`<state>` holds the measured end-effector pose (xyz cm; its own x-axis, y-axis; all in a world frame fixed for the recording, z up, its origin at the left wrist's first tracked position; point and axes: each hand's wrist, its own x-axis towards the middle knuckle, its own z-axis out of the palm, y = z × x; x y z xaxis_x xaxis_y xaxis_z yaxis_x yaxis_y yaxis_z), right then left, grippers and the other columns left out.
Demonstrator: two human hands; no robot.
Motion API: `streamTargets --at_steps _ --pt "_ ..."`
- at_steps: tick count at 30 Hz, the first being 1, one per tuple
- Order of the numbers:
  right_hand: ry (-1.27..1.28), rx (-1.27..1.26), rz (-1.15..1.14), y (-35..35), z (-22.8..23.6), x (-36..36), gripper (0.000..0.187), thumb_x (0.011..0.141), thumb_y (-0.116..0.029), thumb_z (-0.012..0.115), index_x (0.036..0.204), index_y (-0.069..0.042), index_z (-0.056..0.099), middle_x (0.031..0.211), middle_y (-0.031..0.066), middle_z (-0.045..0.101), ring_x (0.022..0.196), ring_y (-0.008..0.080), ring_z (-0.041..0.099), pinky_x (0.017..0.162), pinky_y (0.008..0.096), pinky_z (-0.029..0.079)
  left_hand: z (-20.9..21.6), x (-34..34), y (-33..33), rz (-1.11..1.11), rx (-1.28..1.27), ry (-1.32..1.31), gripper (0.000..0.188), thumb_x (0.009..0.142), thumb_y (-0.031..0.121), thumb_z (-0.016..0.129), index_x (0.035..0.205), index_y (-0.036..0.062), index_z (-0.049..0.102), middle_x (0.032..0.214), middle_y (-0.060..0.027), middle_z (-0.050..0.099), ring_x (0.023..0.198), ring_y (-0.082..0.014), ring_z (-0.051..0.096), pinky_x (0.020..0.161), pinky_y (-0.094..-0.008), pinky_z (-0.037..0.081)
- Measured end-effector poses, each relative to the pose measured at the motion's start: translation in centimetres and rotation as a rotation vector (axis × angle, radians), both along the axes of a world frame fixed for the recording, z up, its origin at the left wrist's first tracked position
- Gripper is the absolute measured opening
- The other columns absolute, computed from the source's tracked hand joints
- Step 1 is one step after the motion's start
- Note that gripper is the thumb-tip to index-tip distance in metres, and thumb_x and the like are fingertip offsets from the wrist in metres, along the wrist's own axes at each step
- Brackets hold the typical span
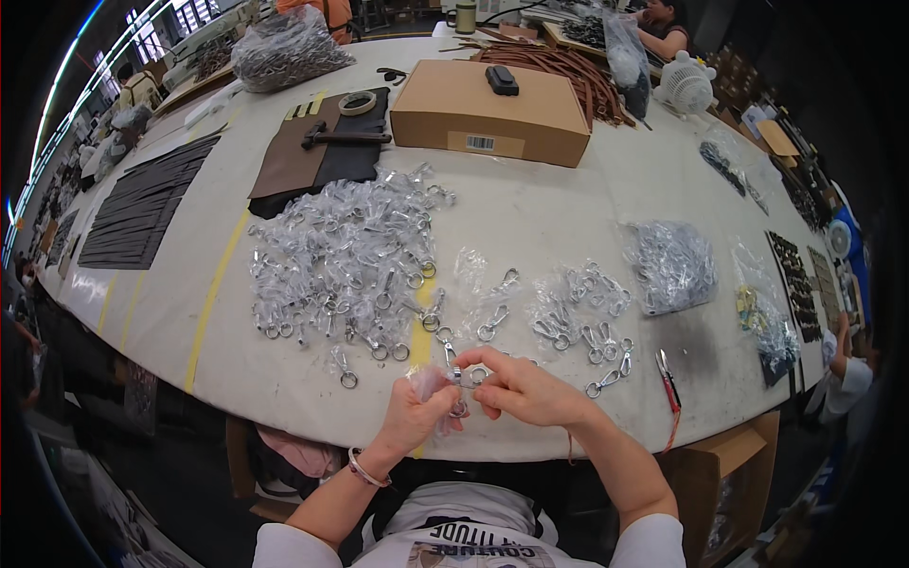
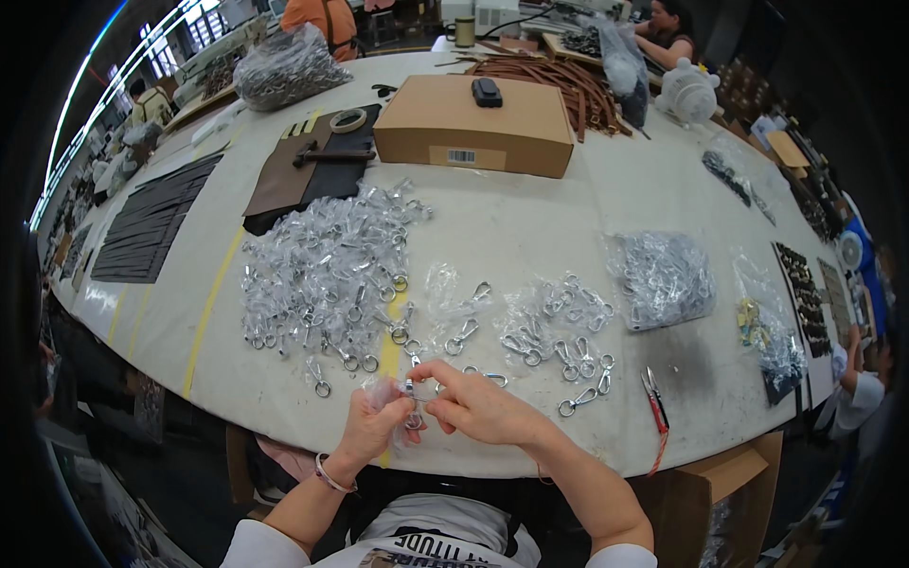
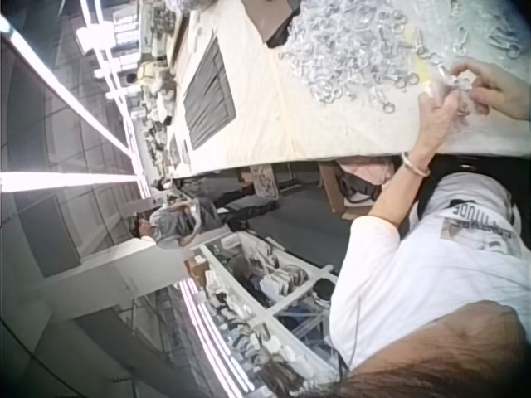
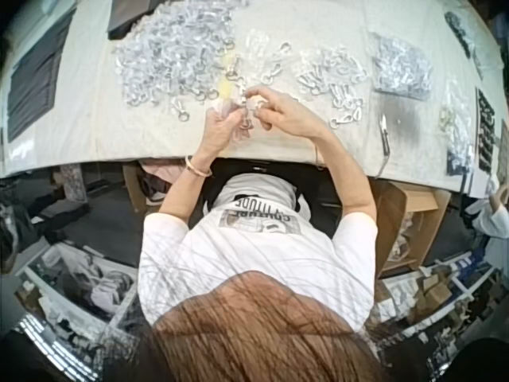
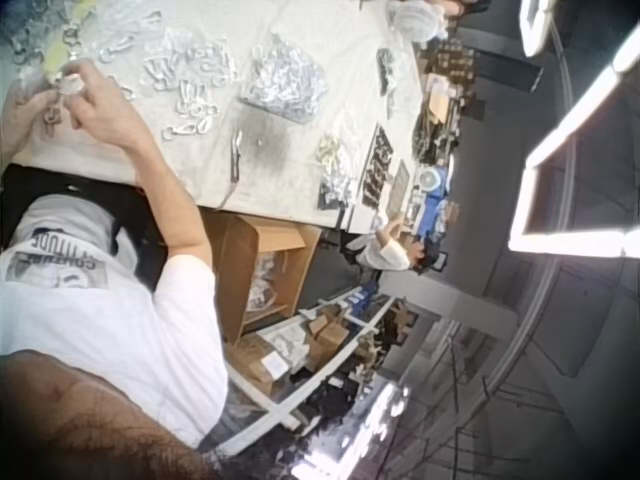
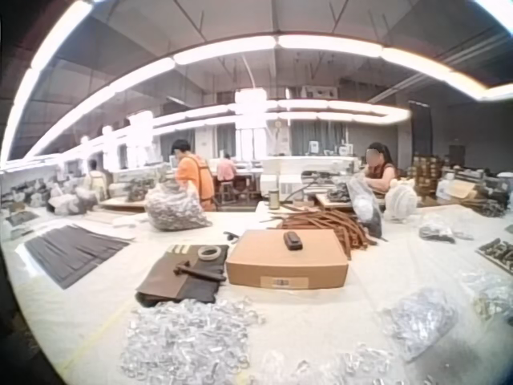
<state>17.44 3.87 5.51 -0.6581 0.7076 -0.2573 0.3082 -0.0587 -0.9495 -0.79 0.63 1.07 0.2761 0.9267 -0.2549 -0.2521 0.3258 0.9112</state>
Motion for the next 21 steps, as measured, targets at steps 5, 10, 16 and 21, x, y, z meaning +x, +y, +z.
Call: streamTargets --at_steps 5,10,16,21 --pt "-0.002 0.046 0.009 0.3 0.1 0.0 0.033 0.082 -0.011 0.047 0.114 -0.006 0.041 0.056 0.0058 0.054 0.054 0.0156 0.051 0.056 0.029 0.04 0.1 0.1 0.0 0.021 0.007 -0.01 0.01 0.081 0.006 0.052 0.082 -0.0028 0.057 0.068 -0.005 0.058 0.058 -0.0107 0.059 0.046 -0.024 0.05" --pt "-0.04 0.07 0.022 0.6 0.3 0.2 0.029 0.084 -0.006 0.046 0.113 -0.005 0.045 0.062 0.0036 0.056 0.06 0.0101 0.053 0.059 0.025 0.042 0.1 -0.3 0.3 -0.051 0.014 -0.093 0.01 0.081 0.006 0.052 0.083 -0.0026 0.057 0.068 -0.0057 0.058 0.056 -0.01 0.057 0.045 -0.0245 0.051" --pt "-0.234 0.32 0.056 0.7 1.7 0.5 0.031 0.081 -0.012 0.048 0.112 -0.008 0.047 0.062 0.0087 0.058 0.059 0.0214 0.058 0.055 0.0319 0.041 0.2 -0.5 0.9 -0.093 -0.015 -0.176 0.012 0.081 0.008 0.053 0.082 -0.0032 0.057 0.067 -0.0069 0.059 0.053 -0.0107 0.057 0.043 -0.0249 0.049" --pt "-0.109 0.227 -0.069 0.5 2.3 1.2 0.036 0.075 -0.01 0.06 0.111 -0.006 0.053 0.065 0.0004 0.053 0.056 0.01 0.048 0.054 0.0234 0.038 0.1 -0.3 1.0 -0.05 -0.036 -0.185 0.013 0.08 0.01 0.054 0.08 -0.0022 0.058 0.066 -0.0061 0.058 0.052 -0.0101 0.055 0.043 -0.0223 0.046"
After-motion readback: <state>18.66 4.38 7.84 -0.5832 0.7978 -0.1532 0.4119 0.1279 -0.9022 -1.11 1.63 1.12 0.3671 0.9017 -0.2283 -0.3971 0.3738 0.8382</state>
